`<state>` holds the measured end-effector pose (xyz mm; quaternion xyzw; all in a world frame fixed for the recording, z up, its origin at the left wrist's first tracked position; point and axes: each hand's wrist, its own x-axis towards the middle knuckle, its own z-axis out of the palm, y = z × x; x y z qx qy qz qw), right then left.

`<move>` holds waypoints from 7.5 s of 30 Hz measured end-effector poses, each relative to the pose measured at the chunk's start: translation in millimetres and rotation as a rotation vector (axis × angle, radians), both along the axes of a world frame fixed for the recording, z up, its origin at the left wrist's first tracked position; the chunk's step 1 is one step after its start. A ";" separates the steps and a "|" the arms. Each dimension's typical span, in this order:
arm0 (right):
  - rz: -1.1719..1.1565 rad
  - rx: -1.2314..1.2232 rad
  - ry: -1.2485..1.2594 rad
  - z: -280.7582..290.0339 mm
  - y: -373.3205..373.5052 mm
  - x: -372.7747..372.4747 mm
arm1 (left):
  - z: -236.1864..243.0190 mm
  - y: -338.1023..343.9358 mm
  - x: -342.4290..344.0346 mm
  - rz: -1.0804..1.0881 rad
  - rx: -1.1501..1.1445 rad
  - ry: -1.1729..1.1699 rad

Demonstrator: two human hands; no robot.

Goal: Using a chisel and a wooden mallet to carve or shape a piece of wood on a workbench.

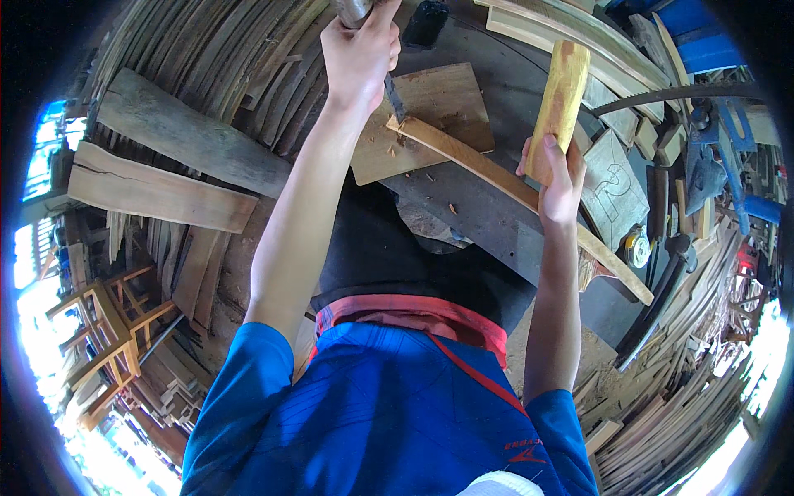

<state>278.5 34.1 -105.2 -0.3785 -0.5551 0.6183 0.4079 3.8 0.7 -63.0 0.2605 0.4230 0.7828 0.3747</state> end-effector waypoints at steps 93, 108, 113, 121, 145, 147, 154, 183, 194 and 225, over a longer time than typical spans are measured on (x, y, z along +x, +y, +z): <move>0.001 0.070 -0.182 3.7 0.9 -8.3 | -2.8 18.3 30.3 0.097 -0.131 0.537; 0.101 0.690 -0.487 213.0 23.7 -45.6 | 5.1 11.9 39.5 0.093 -0.188 0.597; 0.214 0.495 -0.135 225.1 40.2 -35.9 | 15.8 4.4 44.5 0.086 -0.245 0.599; 0.356 0.416 -0.479 216.6 29.0 -42.5 | 4.4 7.1 41.9 0.102 -0.200 0.577; 0.353 0.397 -0.790 190.1 17.1 -57.2 | -10.2 0.6 34.9 0.125 -0.200 0.620; 0.331 0.468 -0.612 193.8 49.4 -29.0 | -8.0 1.4 35.7 0.112 -0.146 0.560; 0.398 0.533 -0.267 211.5 82.9 6.7 | -4.1 4.2 39.5 0.110 -0.148 0.595; -0.187 0.218 -0.113 -0.5 -36.7 14.8 | 37.5 -34.5 32.4 -0.046 -0.067 0.205; -0.187 0.049 -0.029 -2.3 -33.9 18.0 | 68.5 -23.1 9.5 -0.009 -0.025 0.038; -0.259 0.103 0.305 -21.3 -62.0 29.5 | 14.7 -120.3 25.6 0.431 0.179 -0.170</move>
